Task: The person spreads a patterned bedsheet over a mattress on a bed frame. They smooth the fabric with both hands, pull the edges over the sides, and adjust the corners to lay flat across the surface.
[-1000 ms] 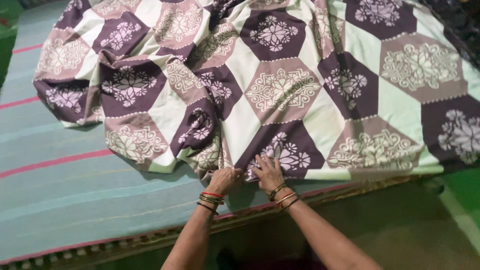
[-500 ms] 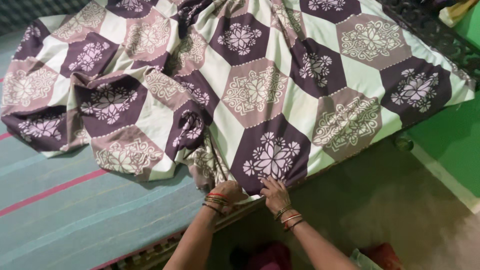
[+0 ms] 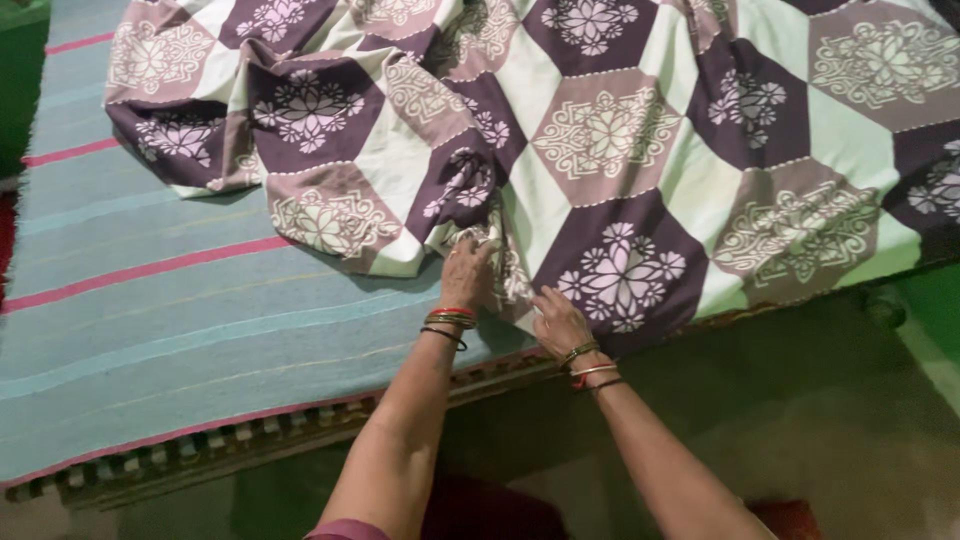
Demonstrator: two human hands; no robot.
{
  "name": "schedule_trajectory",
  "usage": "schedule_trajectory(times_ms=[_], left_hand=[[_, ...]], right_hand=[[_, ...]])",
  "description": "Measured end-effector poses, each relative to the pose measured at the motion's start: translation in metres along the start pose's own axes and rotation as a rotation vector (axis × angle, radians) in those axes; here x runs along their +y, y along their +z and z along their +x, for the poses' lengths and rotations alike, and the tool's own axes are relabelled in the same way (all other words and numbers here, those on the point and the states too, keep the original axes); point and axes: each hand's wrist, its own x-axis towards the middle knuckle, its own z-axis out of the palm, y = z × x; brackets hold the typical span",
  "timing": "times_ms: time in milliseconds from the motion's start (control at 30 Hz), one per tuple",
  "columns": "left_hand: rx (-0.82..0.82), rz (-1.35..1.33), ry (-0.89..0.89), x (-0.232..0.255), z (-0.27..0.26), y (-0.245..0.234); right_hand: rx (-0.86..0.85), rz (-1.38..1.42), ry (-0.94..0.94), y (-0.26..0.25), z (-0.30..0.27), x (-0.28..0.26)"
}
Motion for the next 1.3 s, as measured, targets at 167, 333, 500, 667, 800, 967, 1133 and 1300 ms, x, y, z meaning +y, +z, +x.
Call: schedule_trajectory(times_ms=[167,333,500,667,800,967,1133,1300], left_hand=[[-0.029,0.129,-0.101,-0.058,0.008,-0.026],[-0.113,0.309,-0.19,-0.125,0.006,-0.017],[-0.255,0.253,-0.26,-0.189,0.018,-0.034],[0.285,-0.102,-0.894,-0.294,0.04,-0.083],[0.402,-0.025,-0.8,-0.329,0.051,-0.106],[0.172,0.119,0.13,-0.242,0.068,-0.084],[-0.2,-0.058,0.223,-0.202,0.059,-0.022],[-0.152,0.017,0.239,-0.231,0.058,0.023]], right_hand=[[-0.021,-0.008,0.032,0.028,0.045,-0.05],[-0.046,-0.212,0.077,0.06,0.093,-0.097],[0.051,-0.42,0.155,0.094,0.129,-0.113],[-0.097,-0.202,0.225,0.131,0.147,-0.114],[0.065,-0.09,0.272,0.142,0.159,-0.135],[0.348,-0.342,0.025,0.143,0.174,-0.147],[0.079,-0.308,0.435,0.133,0.178,-0.116],[0.198,-0.426,0.308,0.114,0.17,-0.115]])
